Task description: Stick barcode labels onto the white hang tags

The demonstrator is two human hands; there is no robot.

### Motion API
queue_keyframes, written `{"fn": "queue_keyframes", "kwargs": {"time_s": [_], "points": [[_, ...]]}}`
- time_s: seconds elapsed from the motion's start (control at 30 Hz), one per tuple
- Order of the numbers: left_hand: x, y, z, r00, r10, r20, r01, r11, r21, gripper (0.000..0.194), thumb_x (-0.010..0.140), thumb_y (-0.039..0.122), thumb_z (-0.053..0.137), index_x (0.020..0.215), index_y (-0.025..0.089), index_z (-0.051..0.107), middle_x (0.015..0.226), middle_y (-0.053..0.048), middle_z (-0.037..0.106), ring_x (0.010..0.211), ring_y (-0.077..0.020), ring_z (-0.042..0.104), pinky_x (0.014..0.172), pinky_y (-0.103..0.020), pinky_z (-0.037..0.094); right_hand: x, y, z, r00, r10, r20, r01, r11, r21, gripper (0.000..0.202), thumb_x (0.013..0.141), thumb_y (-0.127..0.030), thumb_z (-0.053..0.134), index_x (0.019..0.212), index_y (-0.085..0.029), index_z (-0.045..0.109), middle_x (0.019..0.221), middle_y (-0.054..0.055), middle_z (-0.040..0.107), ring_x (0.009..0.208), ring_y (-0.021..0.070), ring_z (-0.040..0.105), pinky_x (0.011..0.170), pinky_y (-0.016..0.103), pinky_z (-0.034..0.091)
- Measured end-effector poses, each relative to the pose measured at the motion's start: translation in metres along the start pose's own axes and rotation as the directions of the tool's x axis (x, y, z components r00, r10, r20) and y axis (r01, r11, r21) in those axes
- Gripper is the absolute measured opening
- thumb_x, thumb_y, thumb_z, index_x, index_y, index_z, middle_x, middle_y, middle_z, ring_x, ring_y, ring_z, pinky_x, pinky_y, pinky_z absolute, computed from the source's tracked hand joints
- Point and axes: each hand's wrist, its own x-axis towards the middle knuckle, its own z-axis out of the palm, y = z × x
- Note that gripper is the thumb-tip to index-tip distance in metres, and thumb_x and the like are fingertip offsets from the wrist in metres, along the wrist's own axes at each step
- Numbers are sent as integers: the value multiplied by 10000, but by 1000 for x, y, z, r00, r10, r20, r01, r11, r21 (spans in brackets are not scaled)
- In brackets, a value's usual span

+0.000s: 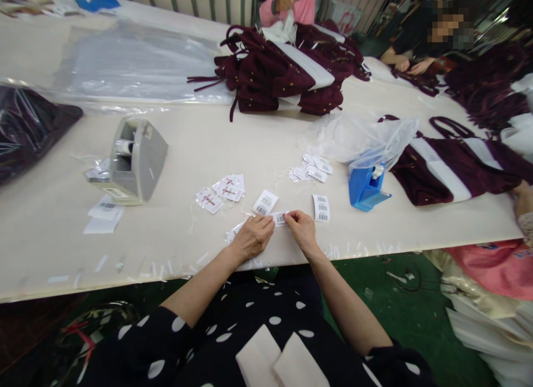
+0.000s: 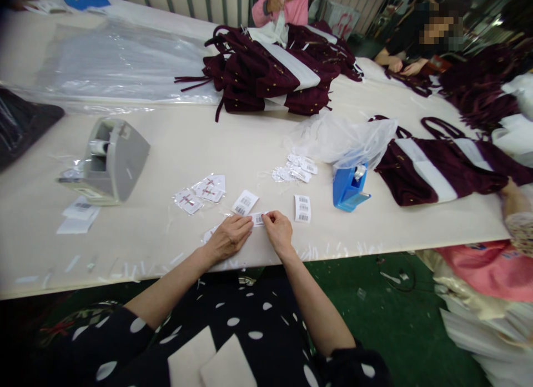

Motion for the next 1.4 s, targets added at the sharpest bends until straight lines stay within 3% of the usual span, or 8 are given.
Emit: {"fn": "queue_keyframes", "kwargs": {"time_s": [0.47, 0.77, 1.0, 1.23, 1.4], "points": [[1, 1, -2, 1000, -4, -8, 3, 1000, -12, 239, 892, 193, 329, 1024, 171, 527, 1047, -100, 565, 947, -206, 494, 773, -355, 417, -1, 0, 1, 1000, -5, -15, 4, 998, -55, 240, 734, -397, 496, 703, -206, 637, 654, 17, 651, 612, 161, 569, 596, 271, 401], [-1, -1, 2, 1000, 11, -11, -10, 1000, 19, 294, 891, 195, 340, 1144, 152, 484, 1093, -108, 561, 948, -217, 484, 767, -356, 414, -3, -2, 2, 1000, -6, -12, 5, 994, -109, 235, 757, -395, 491, 719, -208, 630, 669, 19, 651, 625, 164, 576, 614, 272, 394], [1, 1, -1, 998, 3, 60, -6, 999, 48, 292, 885, 188, 337, 1131, 160, 493, 1084, -109, 551, 950, -222, 480, 757, -351, 395, -6, -4, 4, 999, -15, -32, 9, 985, -173, 224, 780, -383, 488, 745, -209, 624, 683, 19, 650, 635, 161, 572, 597, 259, 367], [4, 5, -5, 988, -38, 150, 22, 994, 112, 323, 865, 155, 343, 1148, 144, 497, 1148, -129, 525, 968, -244, 472, 746, -371, 379, -12, -3, 10, 979, -194, -69, 143, 883, -448, 164, 814, -307, 477, 774, -195, 591, 726, 30, 632, 712, 166, 555, 619, 256, 332], [4, 5, -7, 987, -7, 160, -13, 992, 122, 346, 871, 143, 320, 1173, 130, 489, 1243, -125, 491, 962, -239, 468, 732, -371, 376, -9, 2, 13, 975, -213, -62, 152, 847, -510, 159, 812, -325, 498, 796, -184, 568, 751, 50, 626, 730, 180, 551, 630, 266, 343]]}}
